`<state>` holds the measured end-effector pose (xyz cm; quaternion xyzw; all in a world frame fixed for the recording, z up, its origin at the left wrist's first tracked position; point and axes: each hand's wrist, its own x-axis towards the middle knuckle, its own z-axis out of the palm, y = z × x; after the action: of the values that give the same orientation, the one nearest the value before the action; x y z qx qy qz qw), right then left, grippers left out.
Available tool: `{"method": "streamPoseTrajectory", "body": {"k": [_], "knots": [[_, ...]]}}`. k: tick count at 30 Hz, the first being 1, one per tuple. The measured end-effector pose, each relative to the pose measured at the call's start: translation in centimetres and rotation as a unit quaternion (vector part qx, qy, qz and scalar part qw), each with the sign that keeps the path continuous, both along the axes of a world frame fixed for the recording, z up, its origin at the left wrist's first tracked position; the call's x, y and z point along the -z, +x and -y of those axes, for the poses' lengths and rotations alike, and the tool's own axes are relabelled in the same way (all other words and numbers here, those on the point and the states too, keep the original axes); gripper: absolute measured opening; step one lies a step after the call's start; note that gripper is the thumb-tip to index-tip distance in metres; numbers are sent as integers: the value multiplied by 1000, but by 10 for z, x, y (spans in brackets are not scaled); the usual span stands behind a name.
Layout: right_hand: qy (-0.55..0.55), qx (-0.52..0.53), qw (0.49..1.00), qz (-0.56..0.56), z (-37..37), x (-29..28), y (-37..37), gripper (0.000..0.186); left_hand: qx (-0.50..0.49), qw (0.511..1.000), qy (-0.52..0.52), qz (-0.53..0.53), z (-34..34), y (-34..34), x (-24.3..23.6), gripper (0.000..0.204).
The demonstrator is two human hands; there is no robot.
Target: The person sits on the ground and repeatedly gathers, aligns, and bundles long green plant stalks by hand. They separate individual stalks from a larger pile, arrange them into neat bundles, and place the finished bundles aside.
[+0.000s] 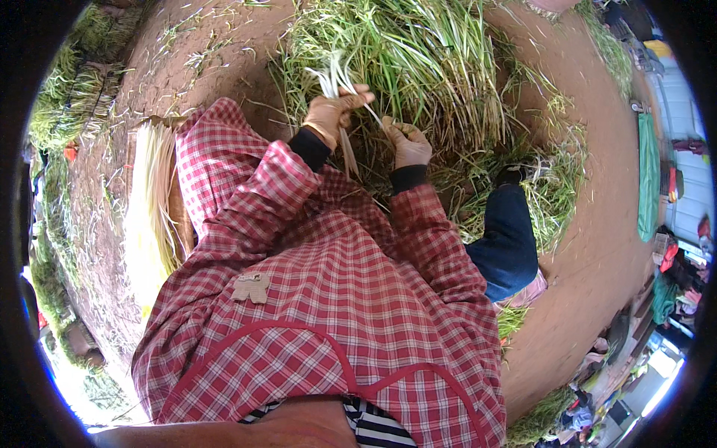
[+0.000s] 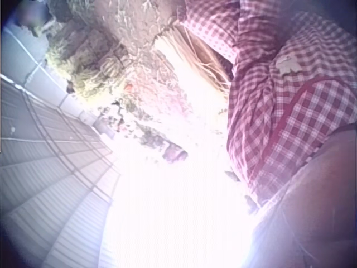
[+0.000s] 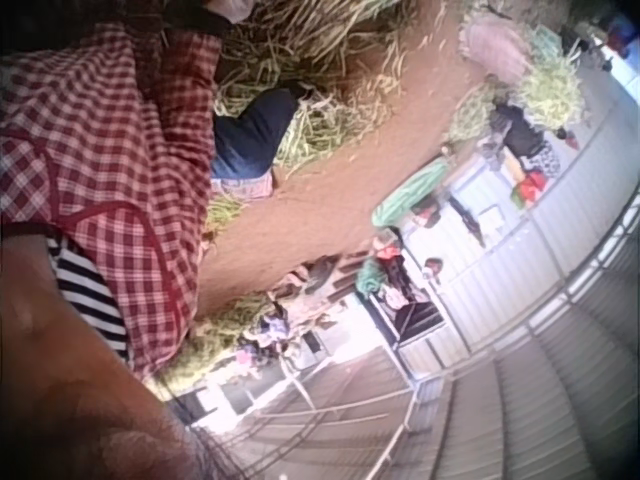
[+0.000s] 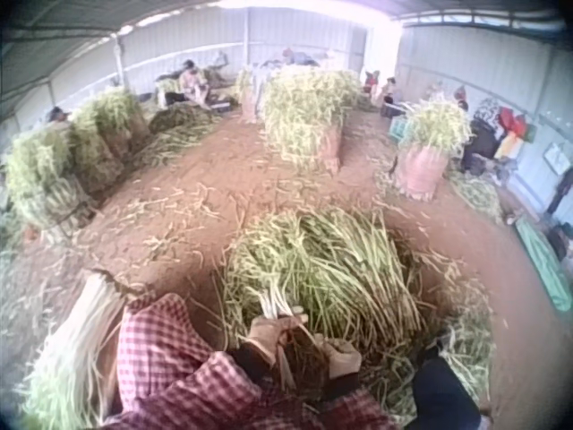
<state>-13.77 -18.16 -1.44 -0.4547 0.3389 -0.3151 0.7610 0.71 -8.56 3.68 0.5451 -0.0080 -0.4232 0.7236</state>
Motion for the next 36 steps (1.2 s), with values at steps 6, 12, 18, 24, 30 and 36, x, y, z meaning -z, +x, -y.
{"method": "streamPoseTrajectory", "body": {"k": [6,12,18,24,30,36], "knots": [[-643,-125,726,-210,49,-21,-37,12,-76,981,-147,105,-27,80,-69,14],[-516,-522,311,-604,65,26,-70,27,-104,961,-212,142,-65,146,-123,18],[-490,-261,801,-221,47,-49,-47,66,-25,989,-132,68,-45,75,-96,20],[-218,-260,931,-131,-2,-70,5,26,51,966,-231,-106,-18,28,-49,30],[-309,-187,920,-153,4,-43,-5,22,41,998,-48,8,-6,-21,-27,28],[-460,-148,852,-202,42,-67,28,16,-125,979,-153,49,-2,7,-16,14]]}}
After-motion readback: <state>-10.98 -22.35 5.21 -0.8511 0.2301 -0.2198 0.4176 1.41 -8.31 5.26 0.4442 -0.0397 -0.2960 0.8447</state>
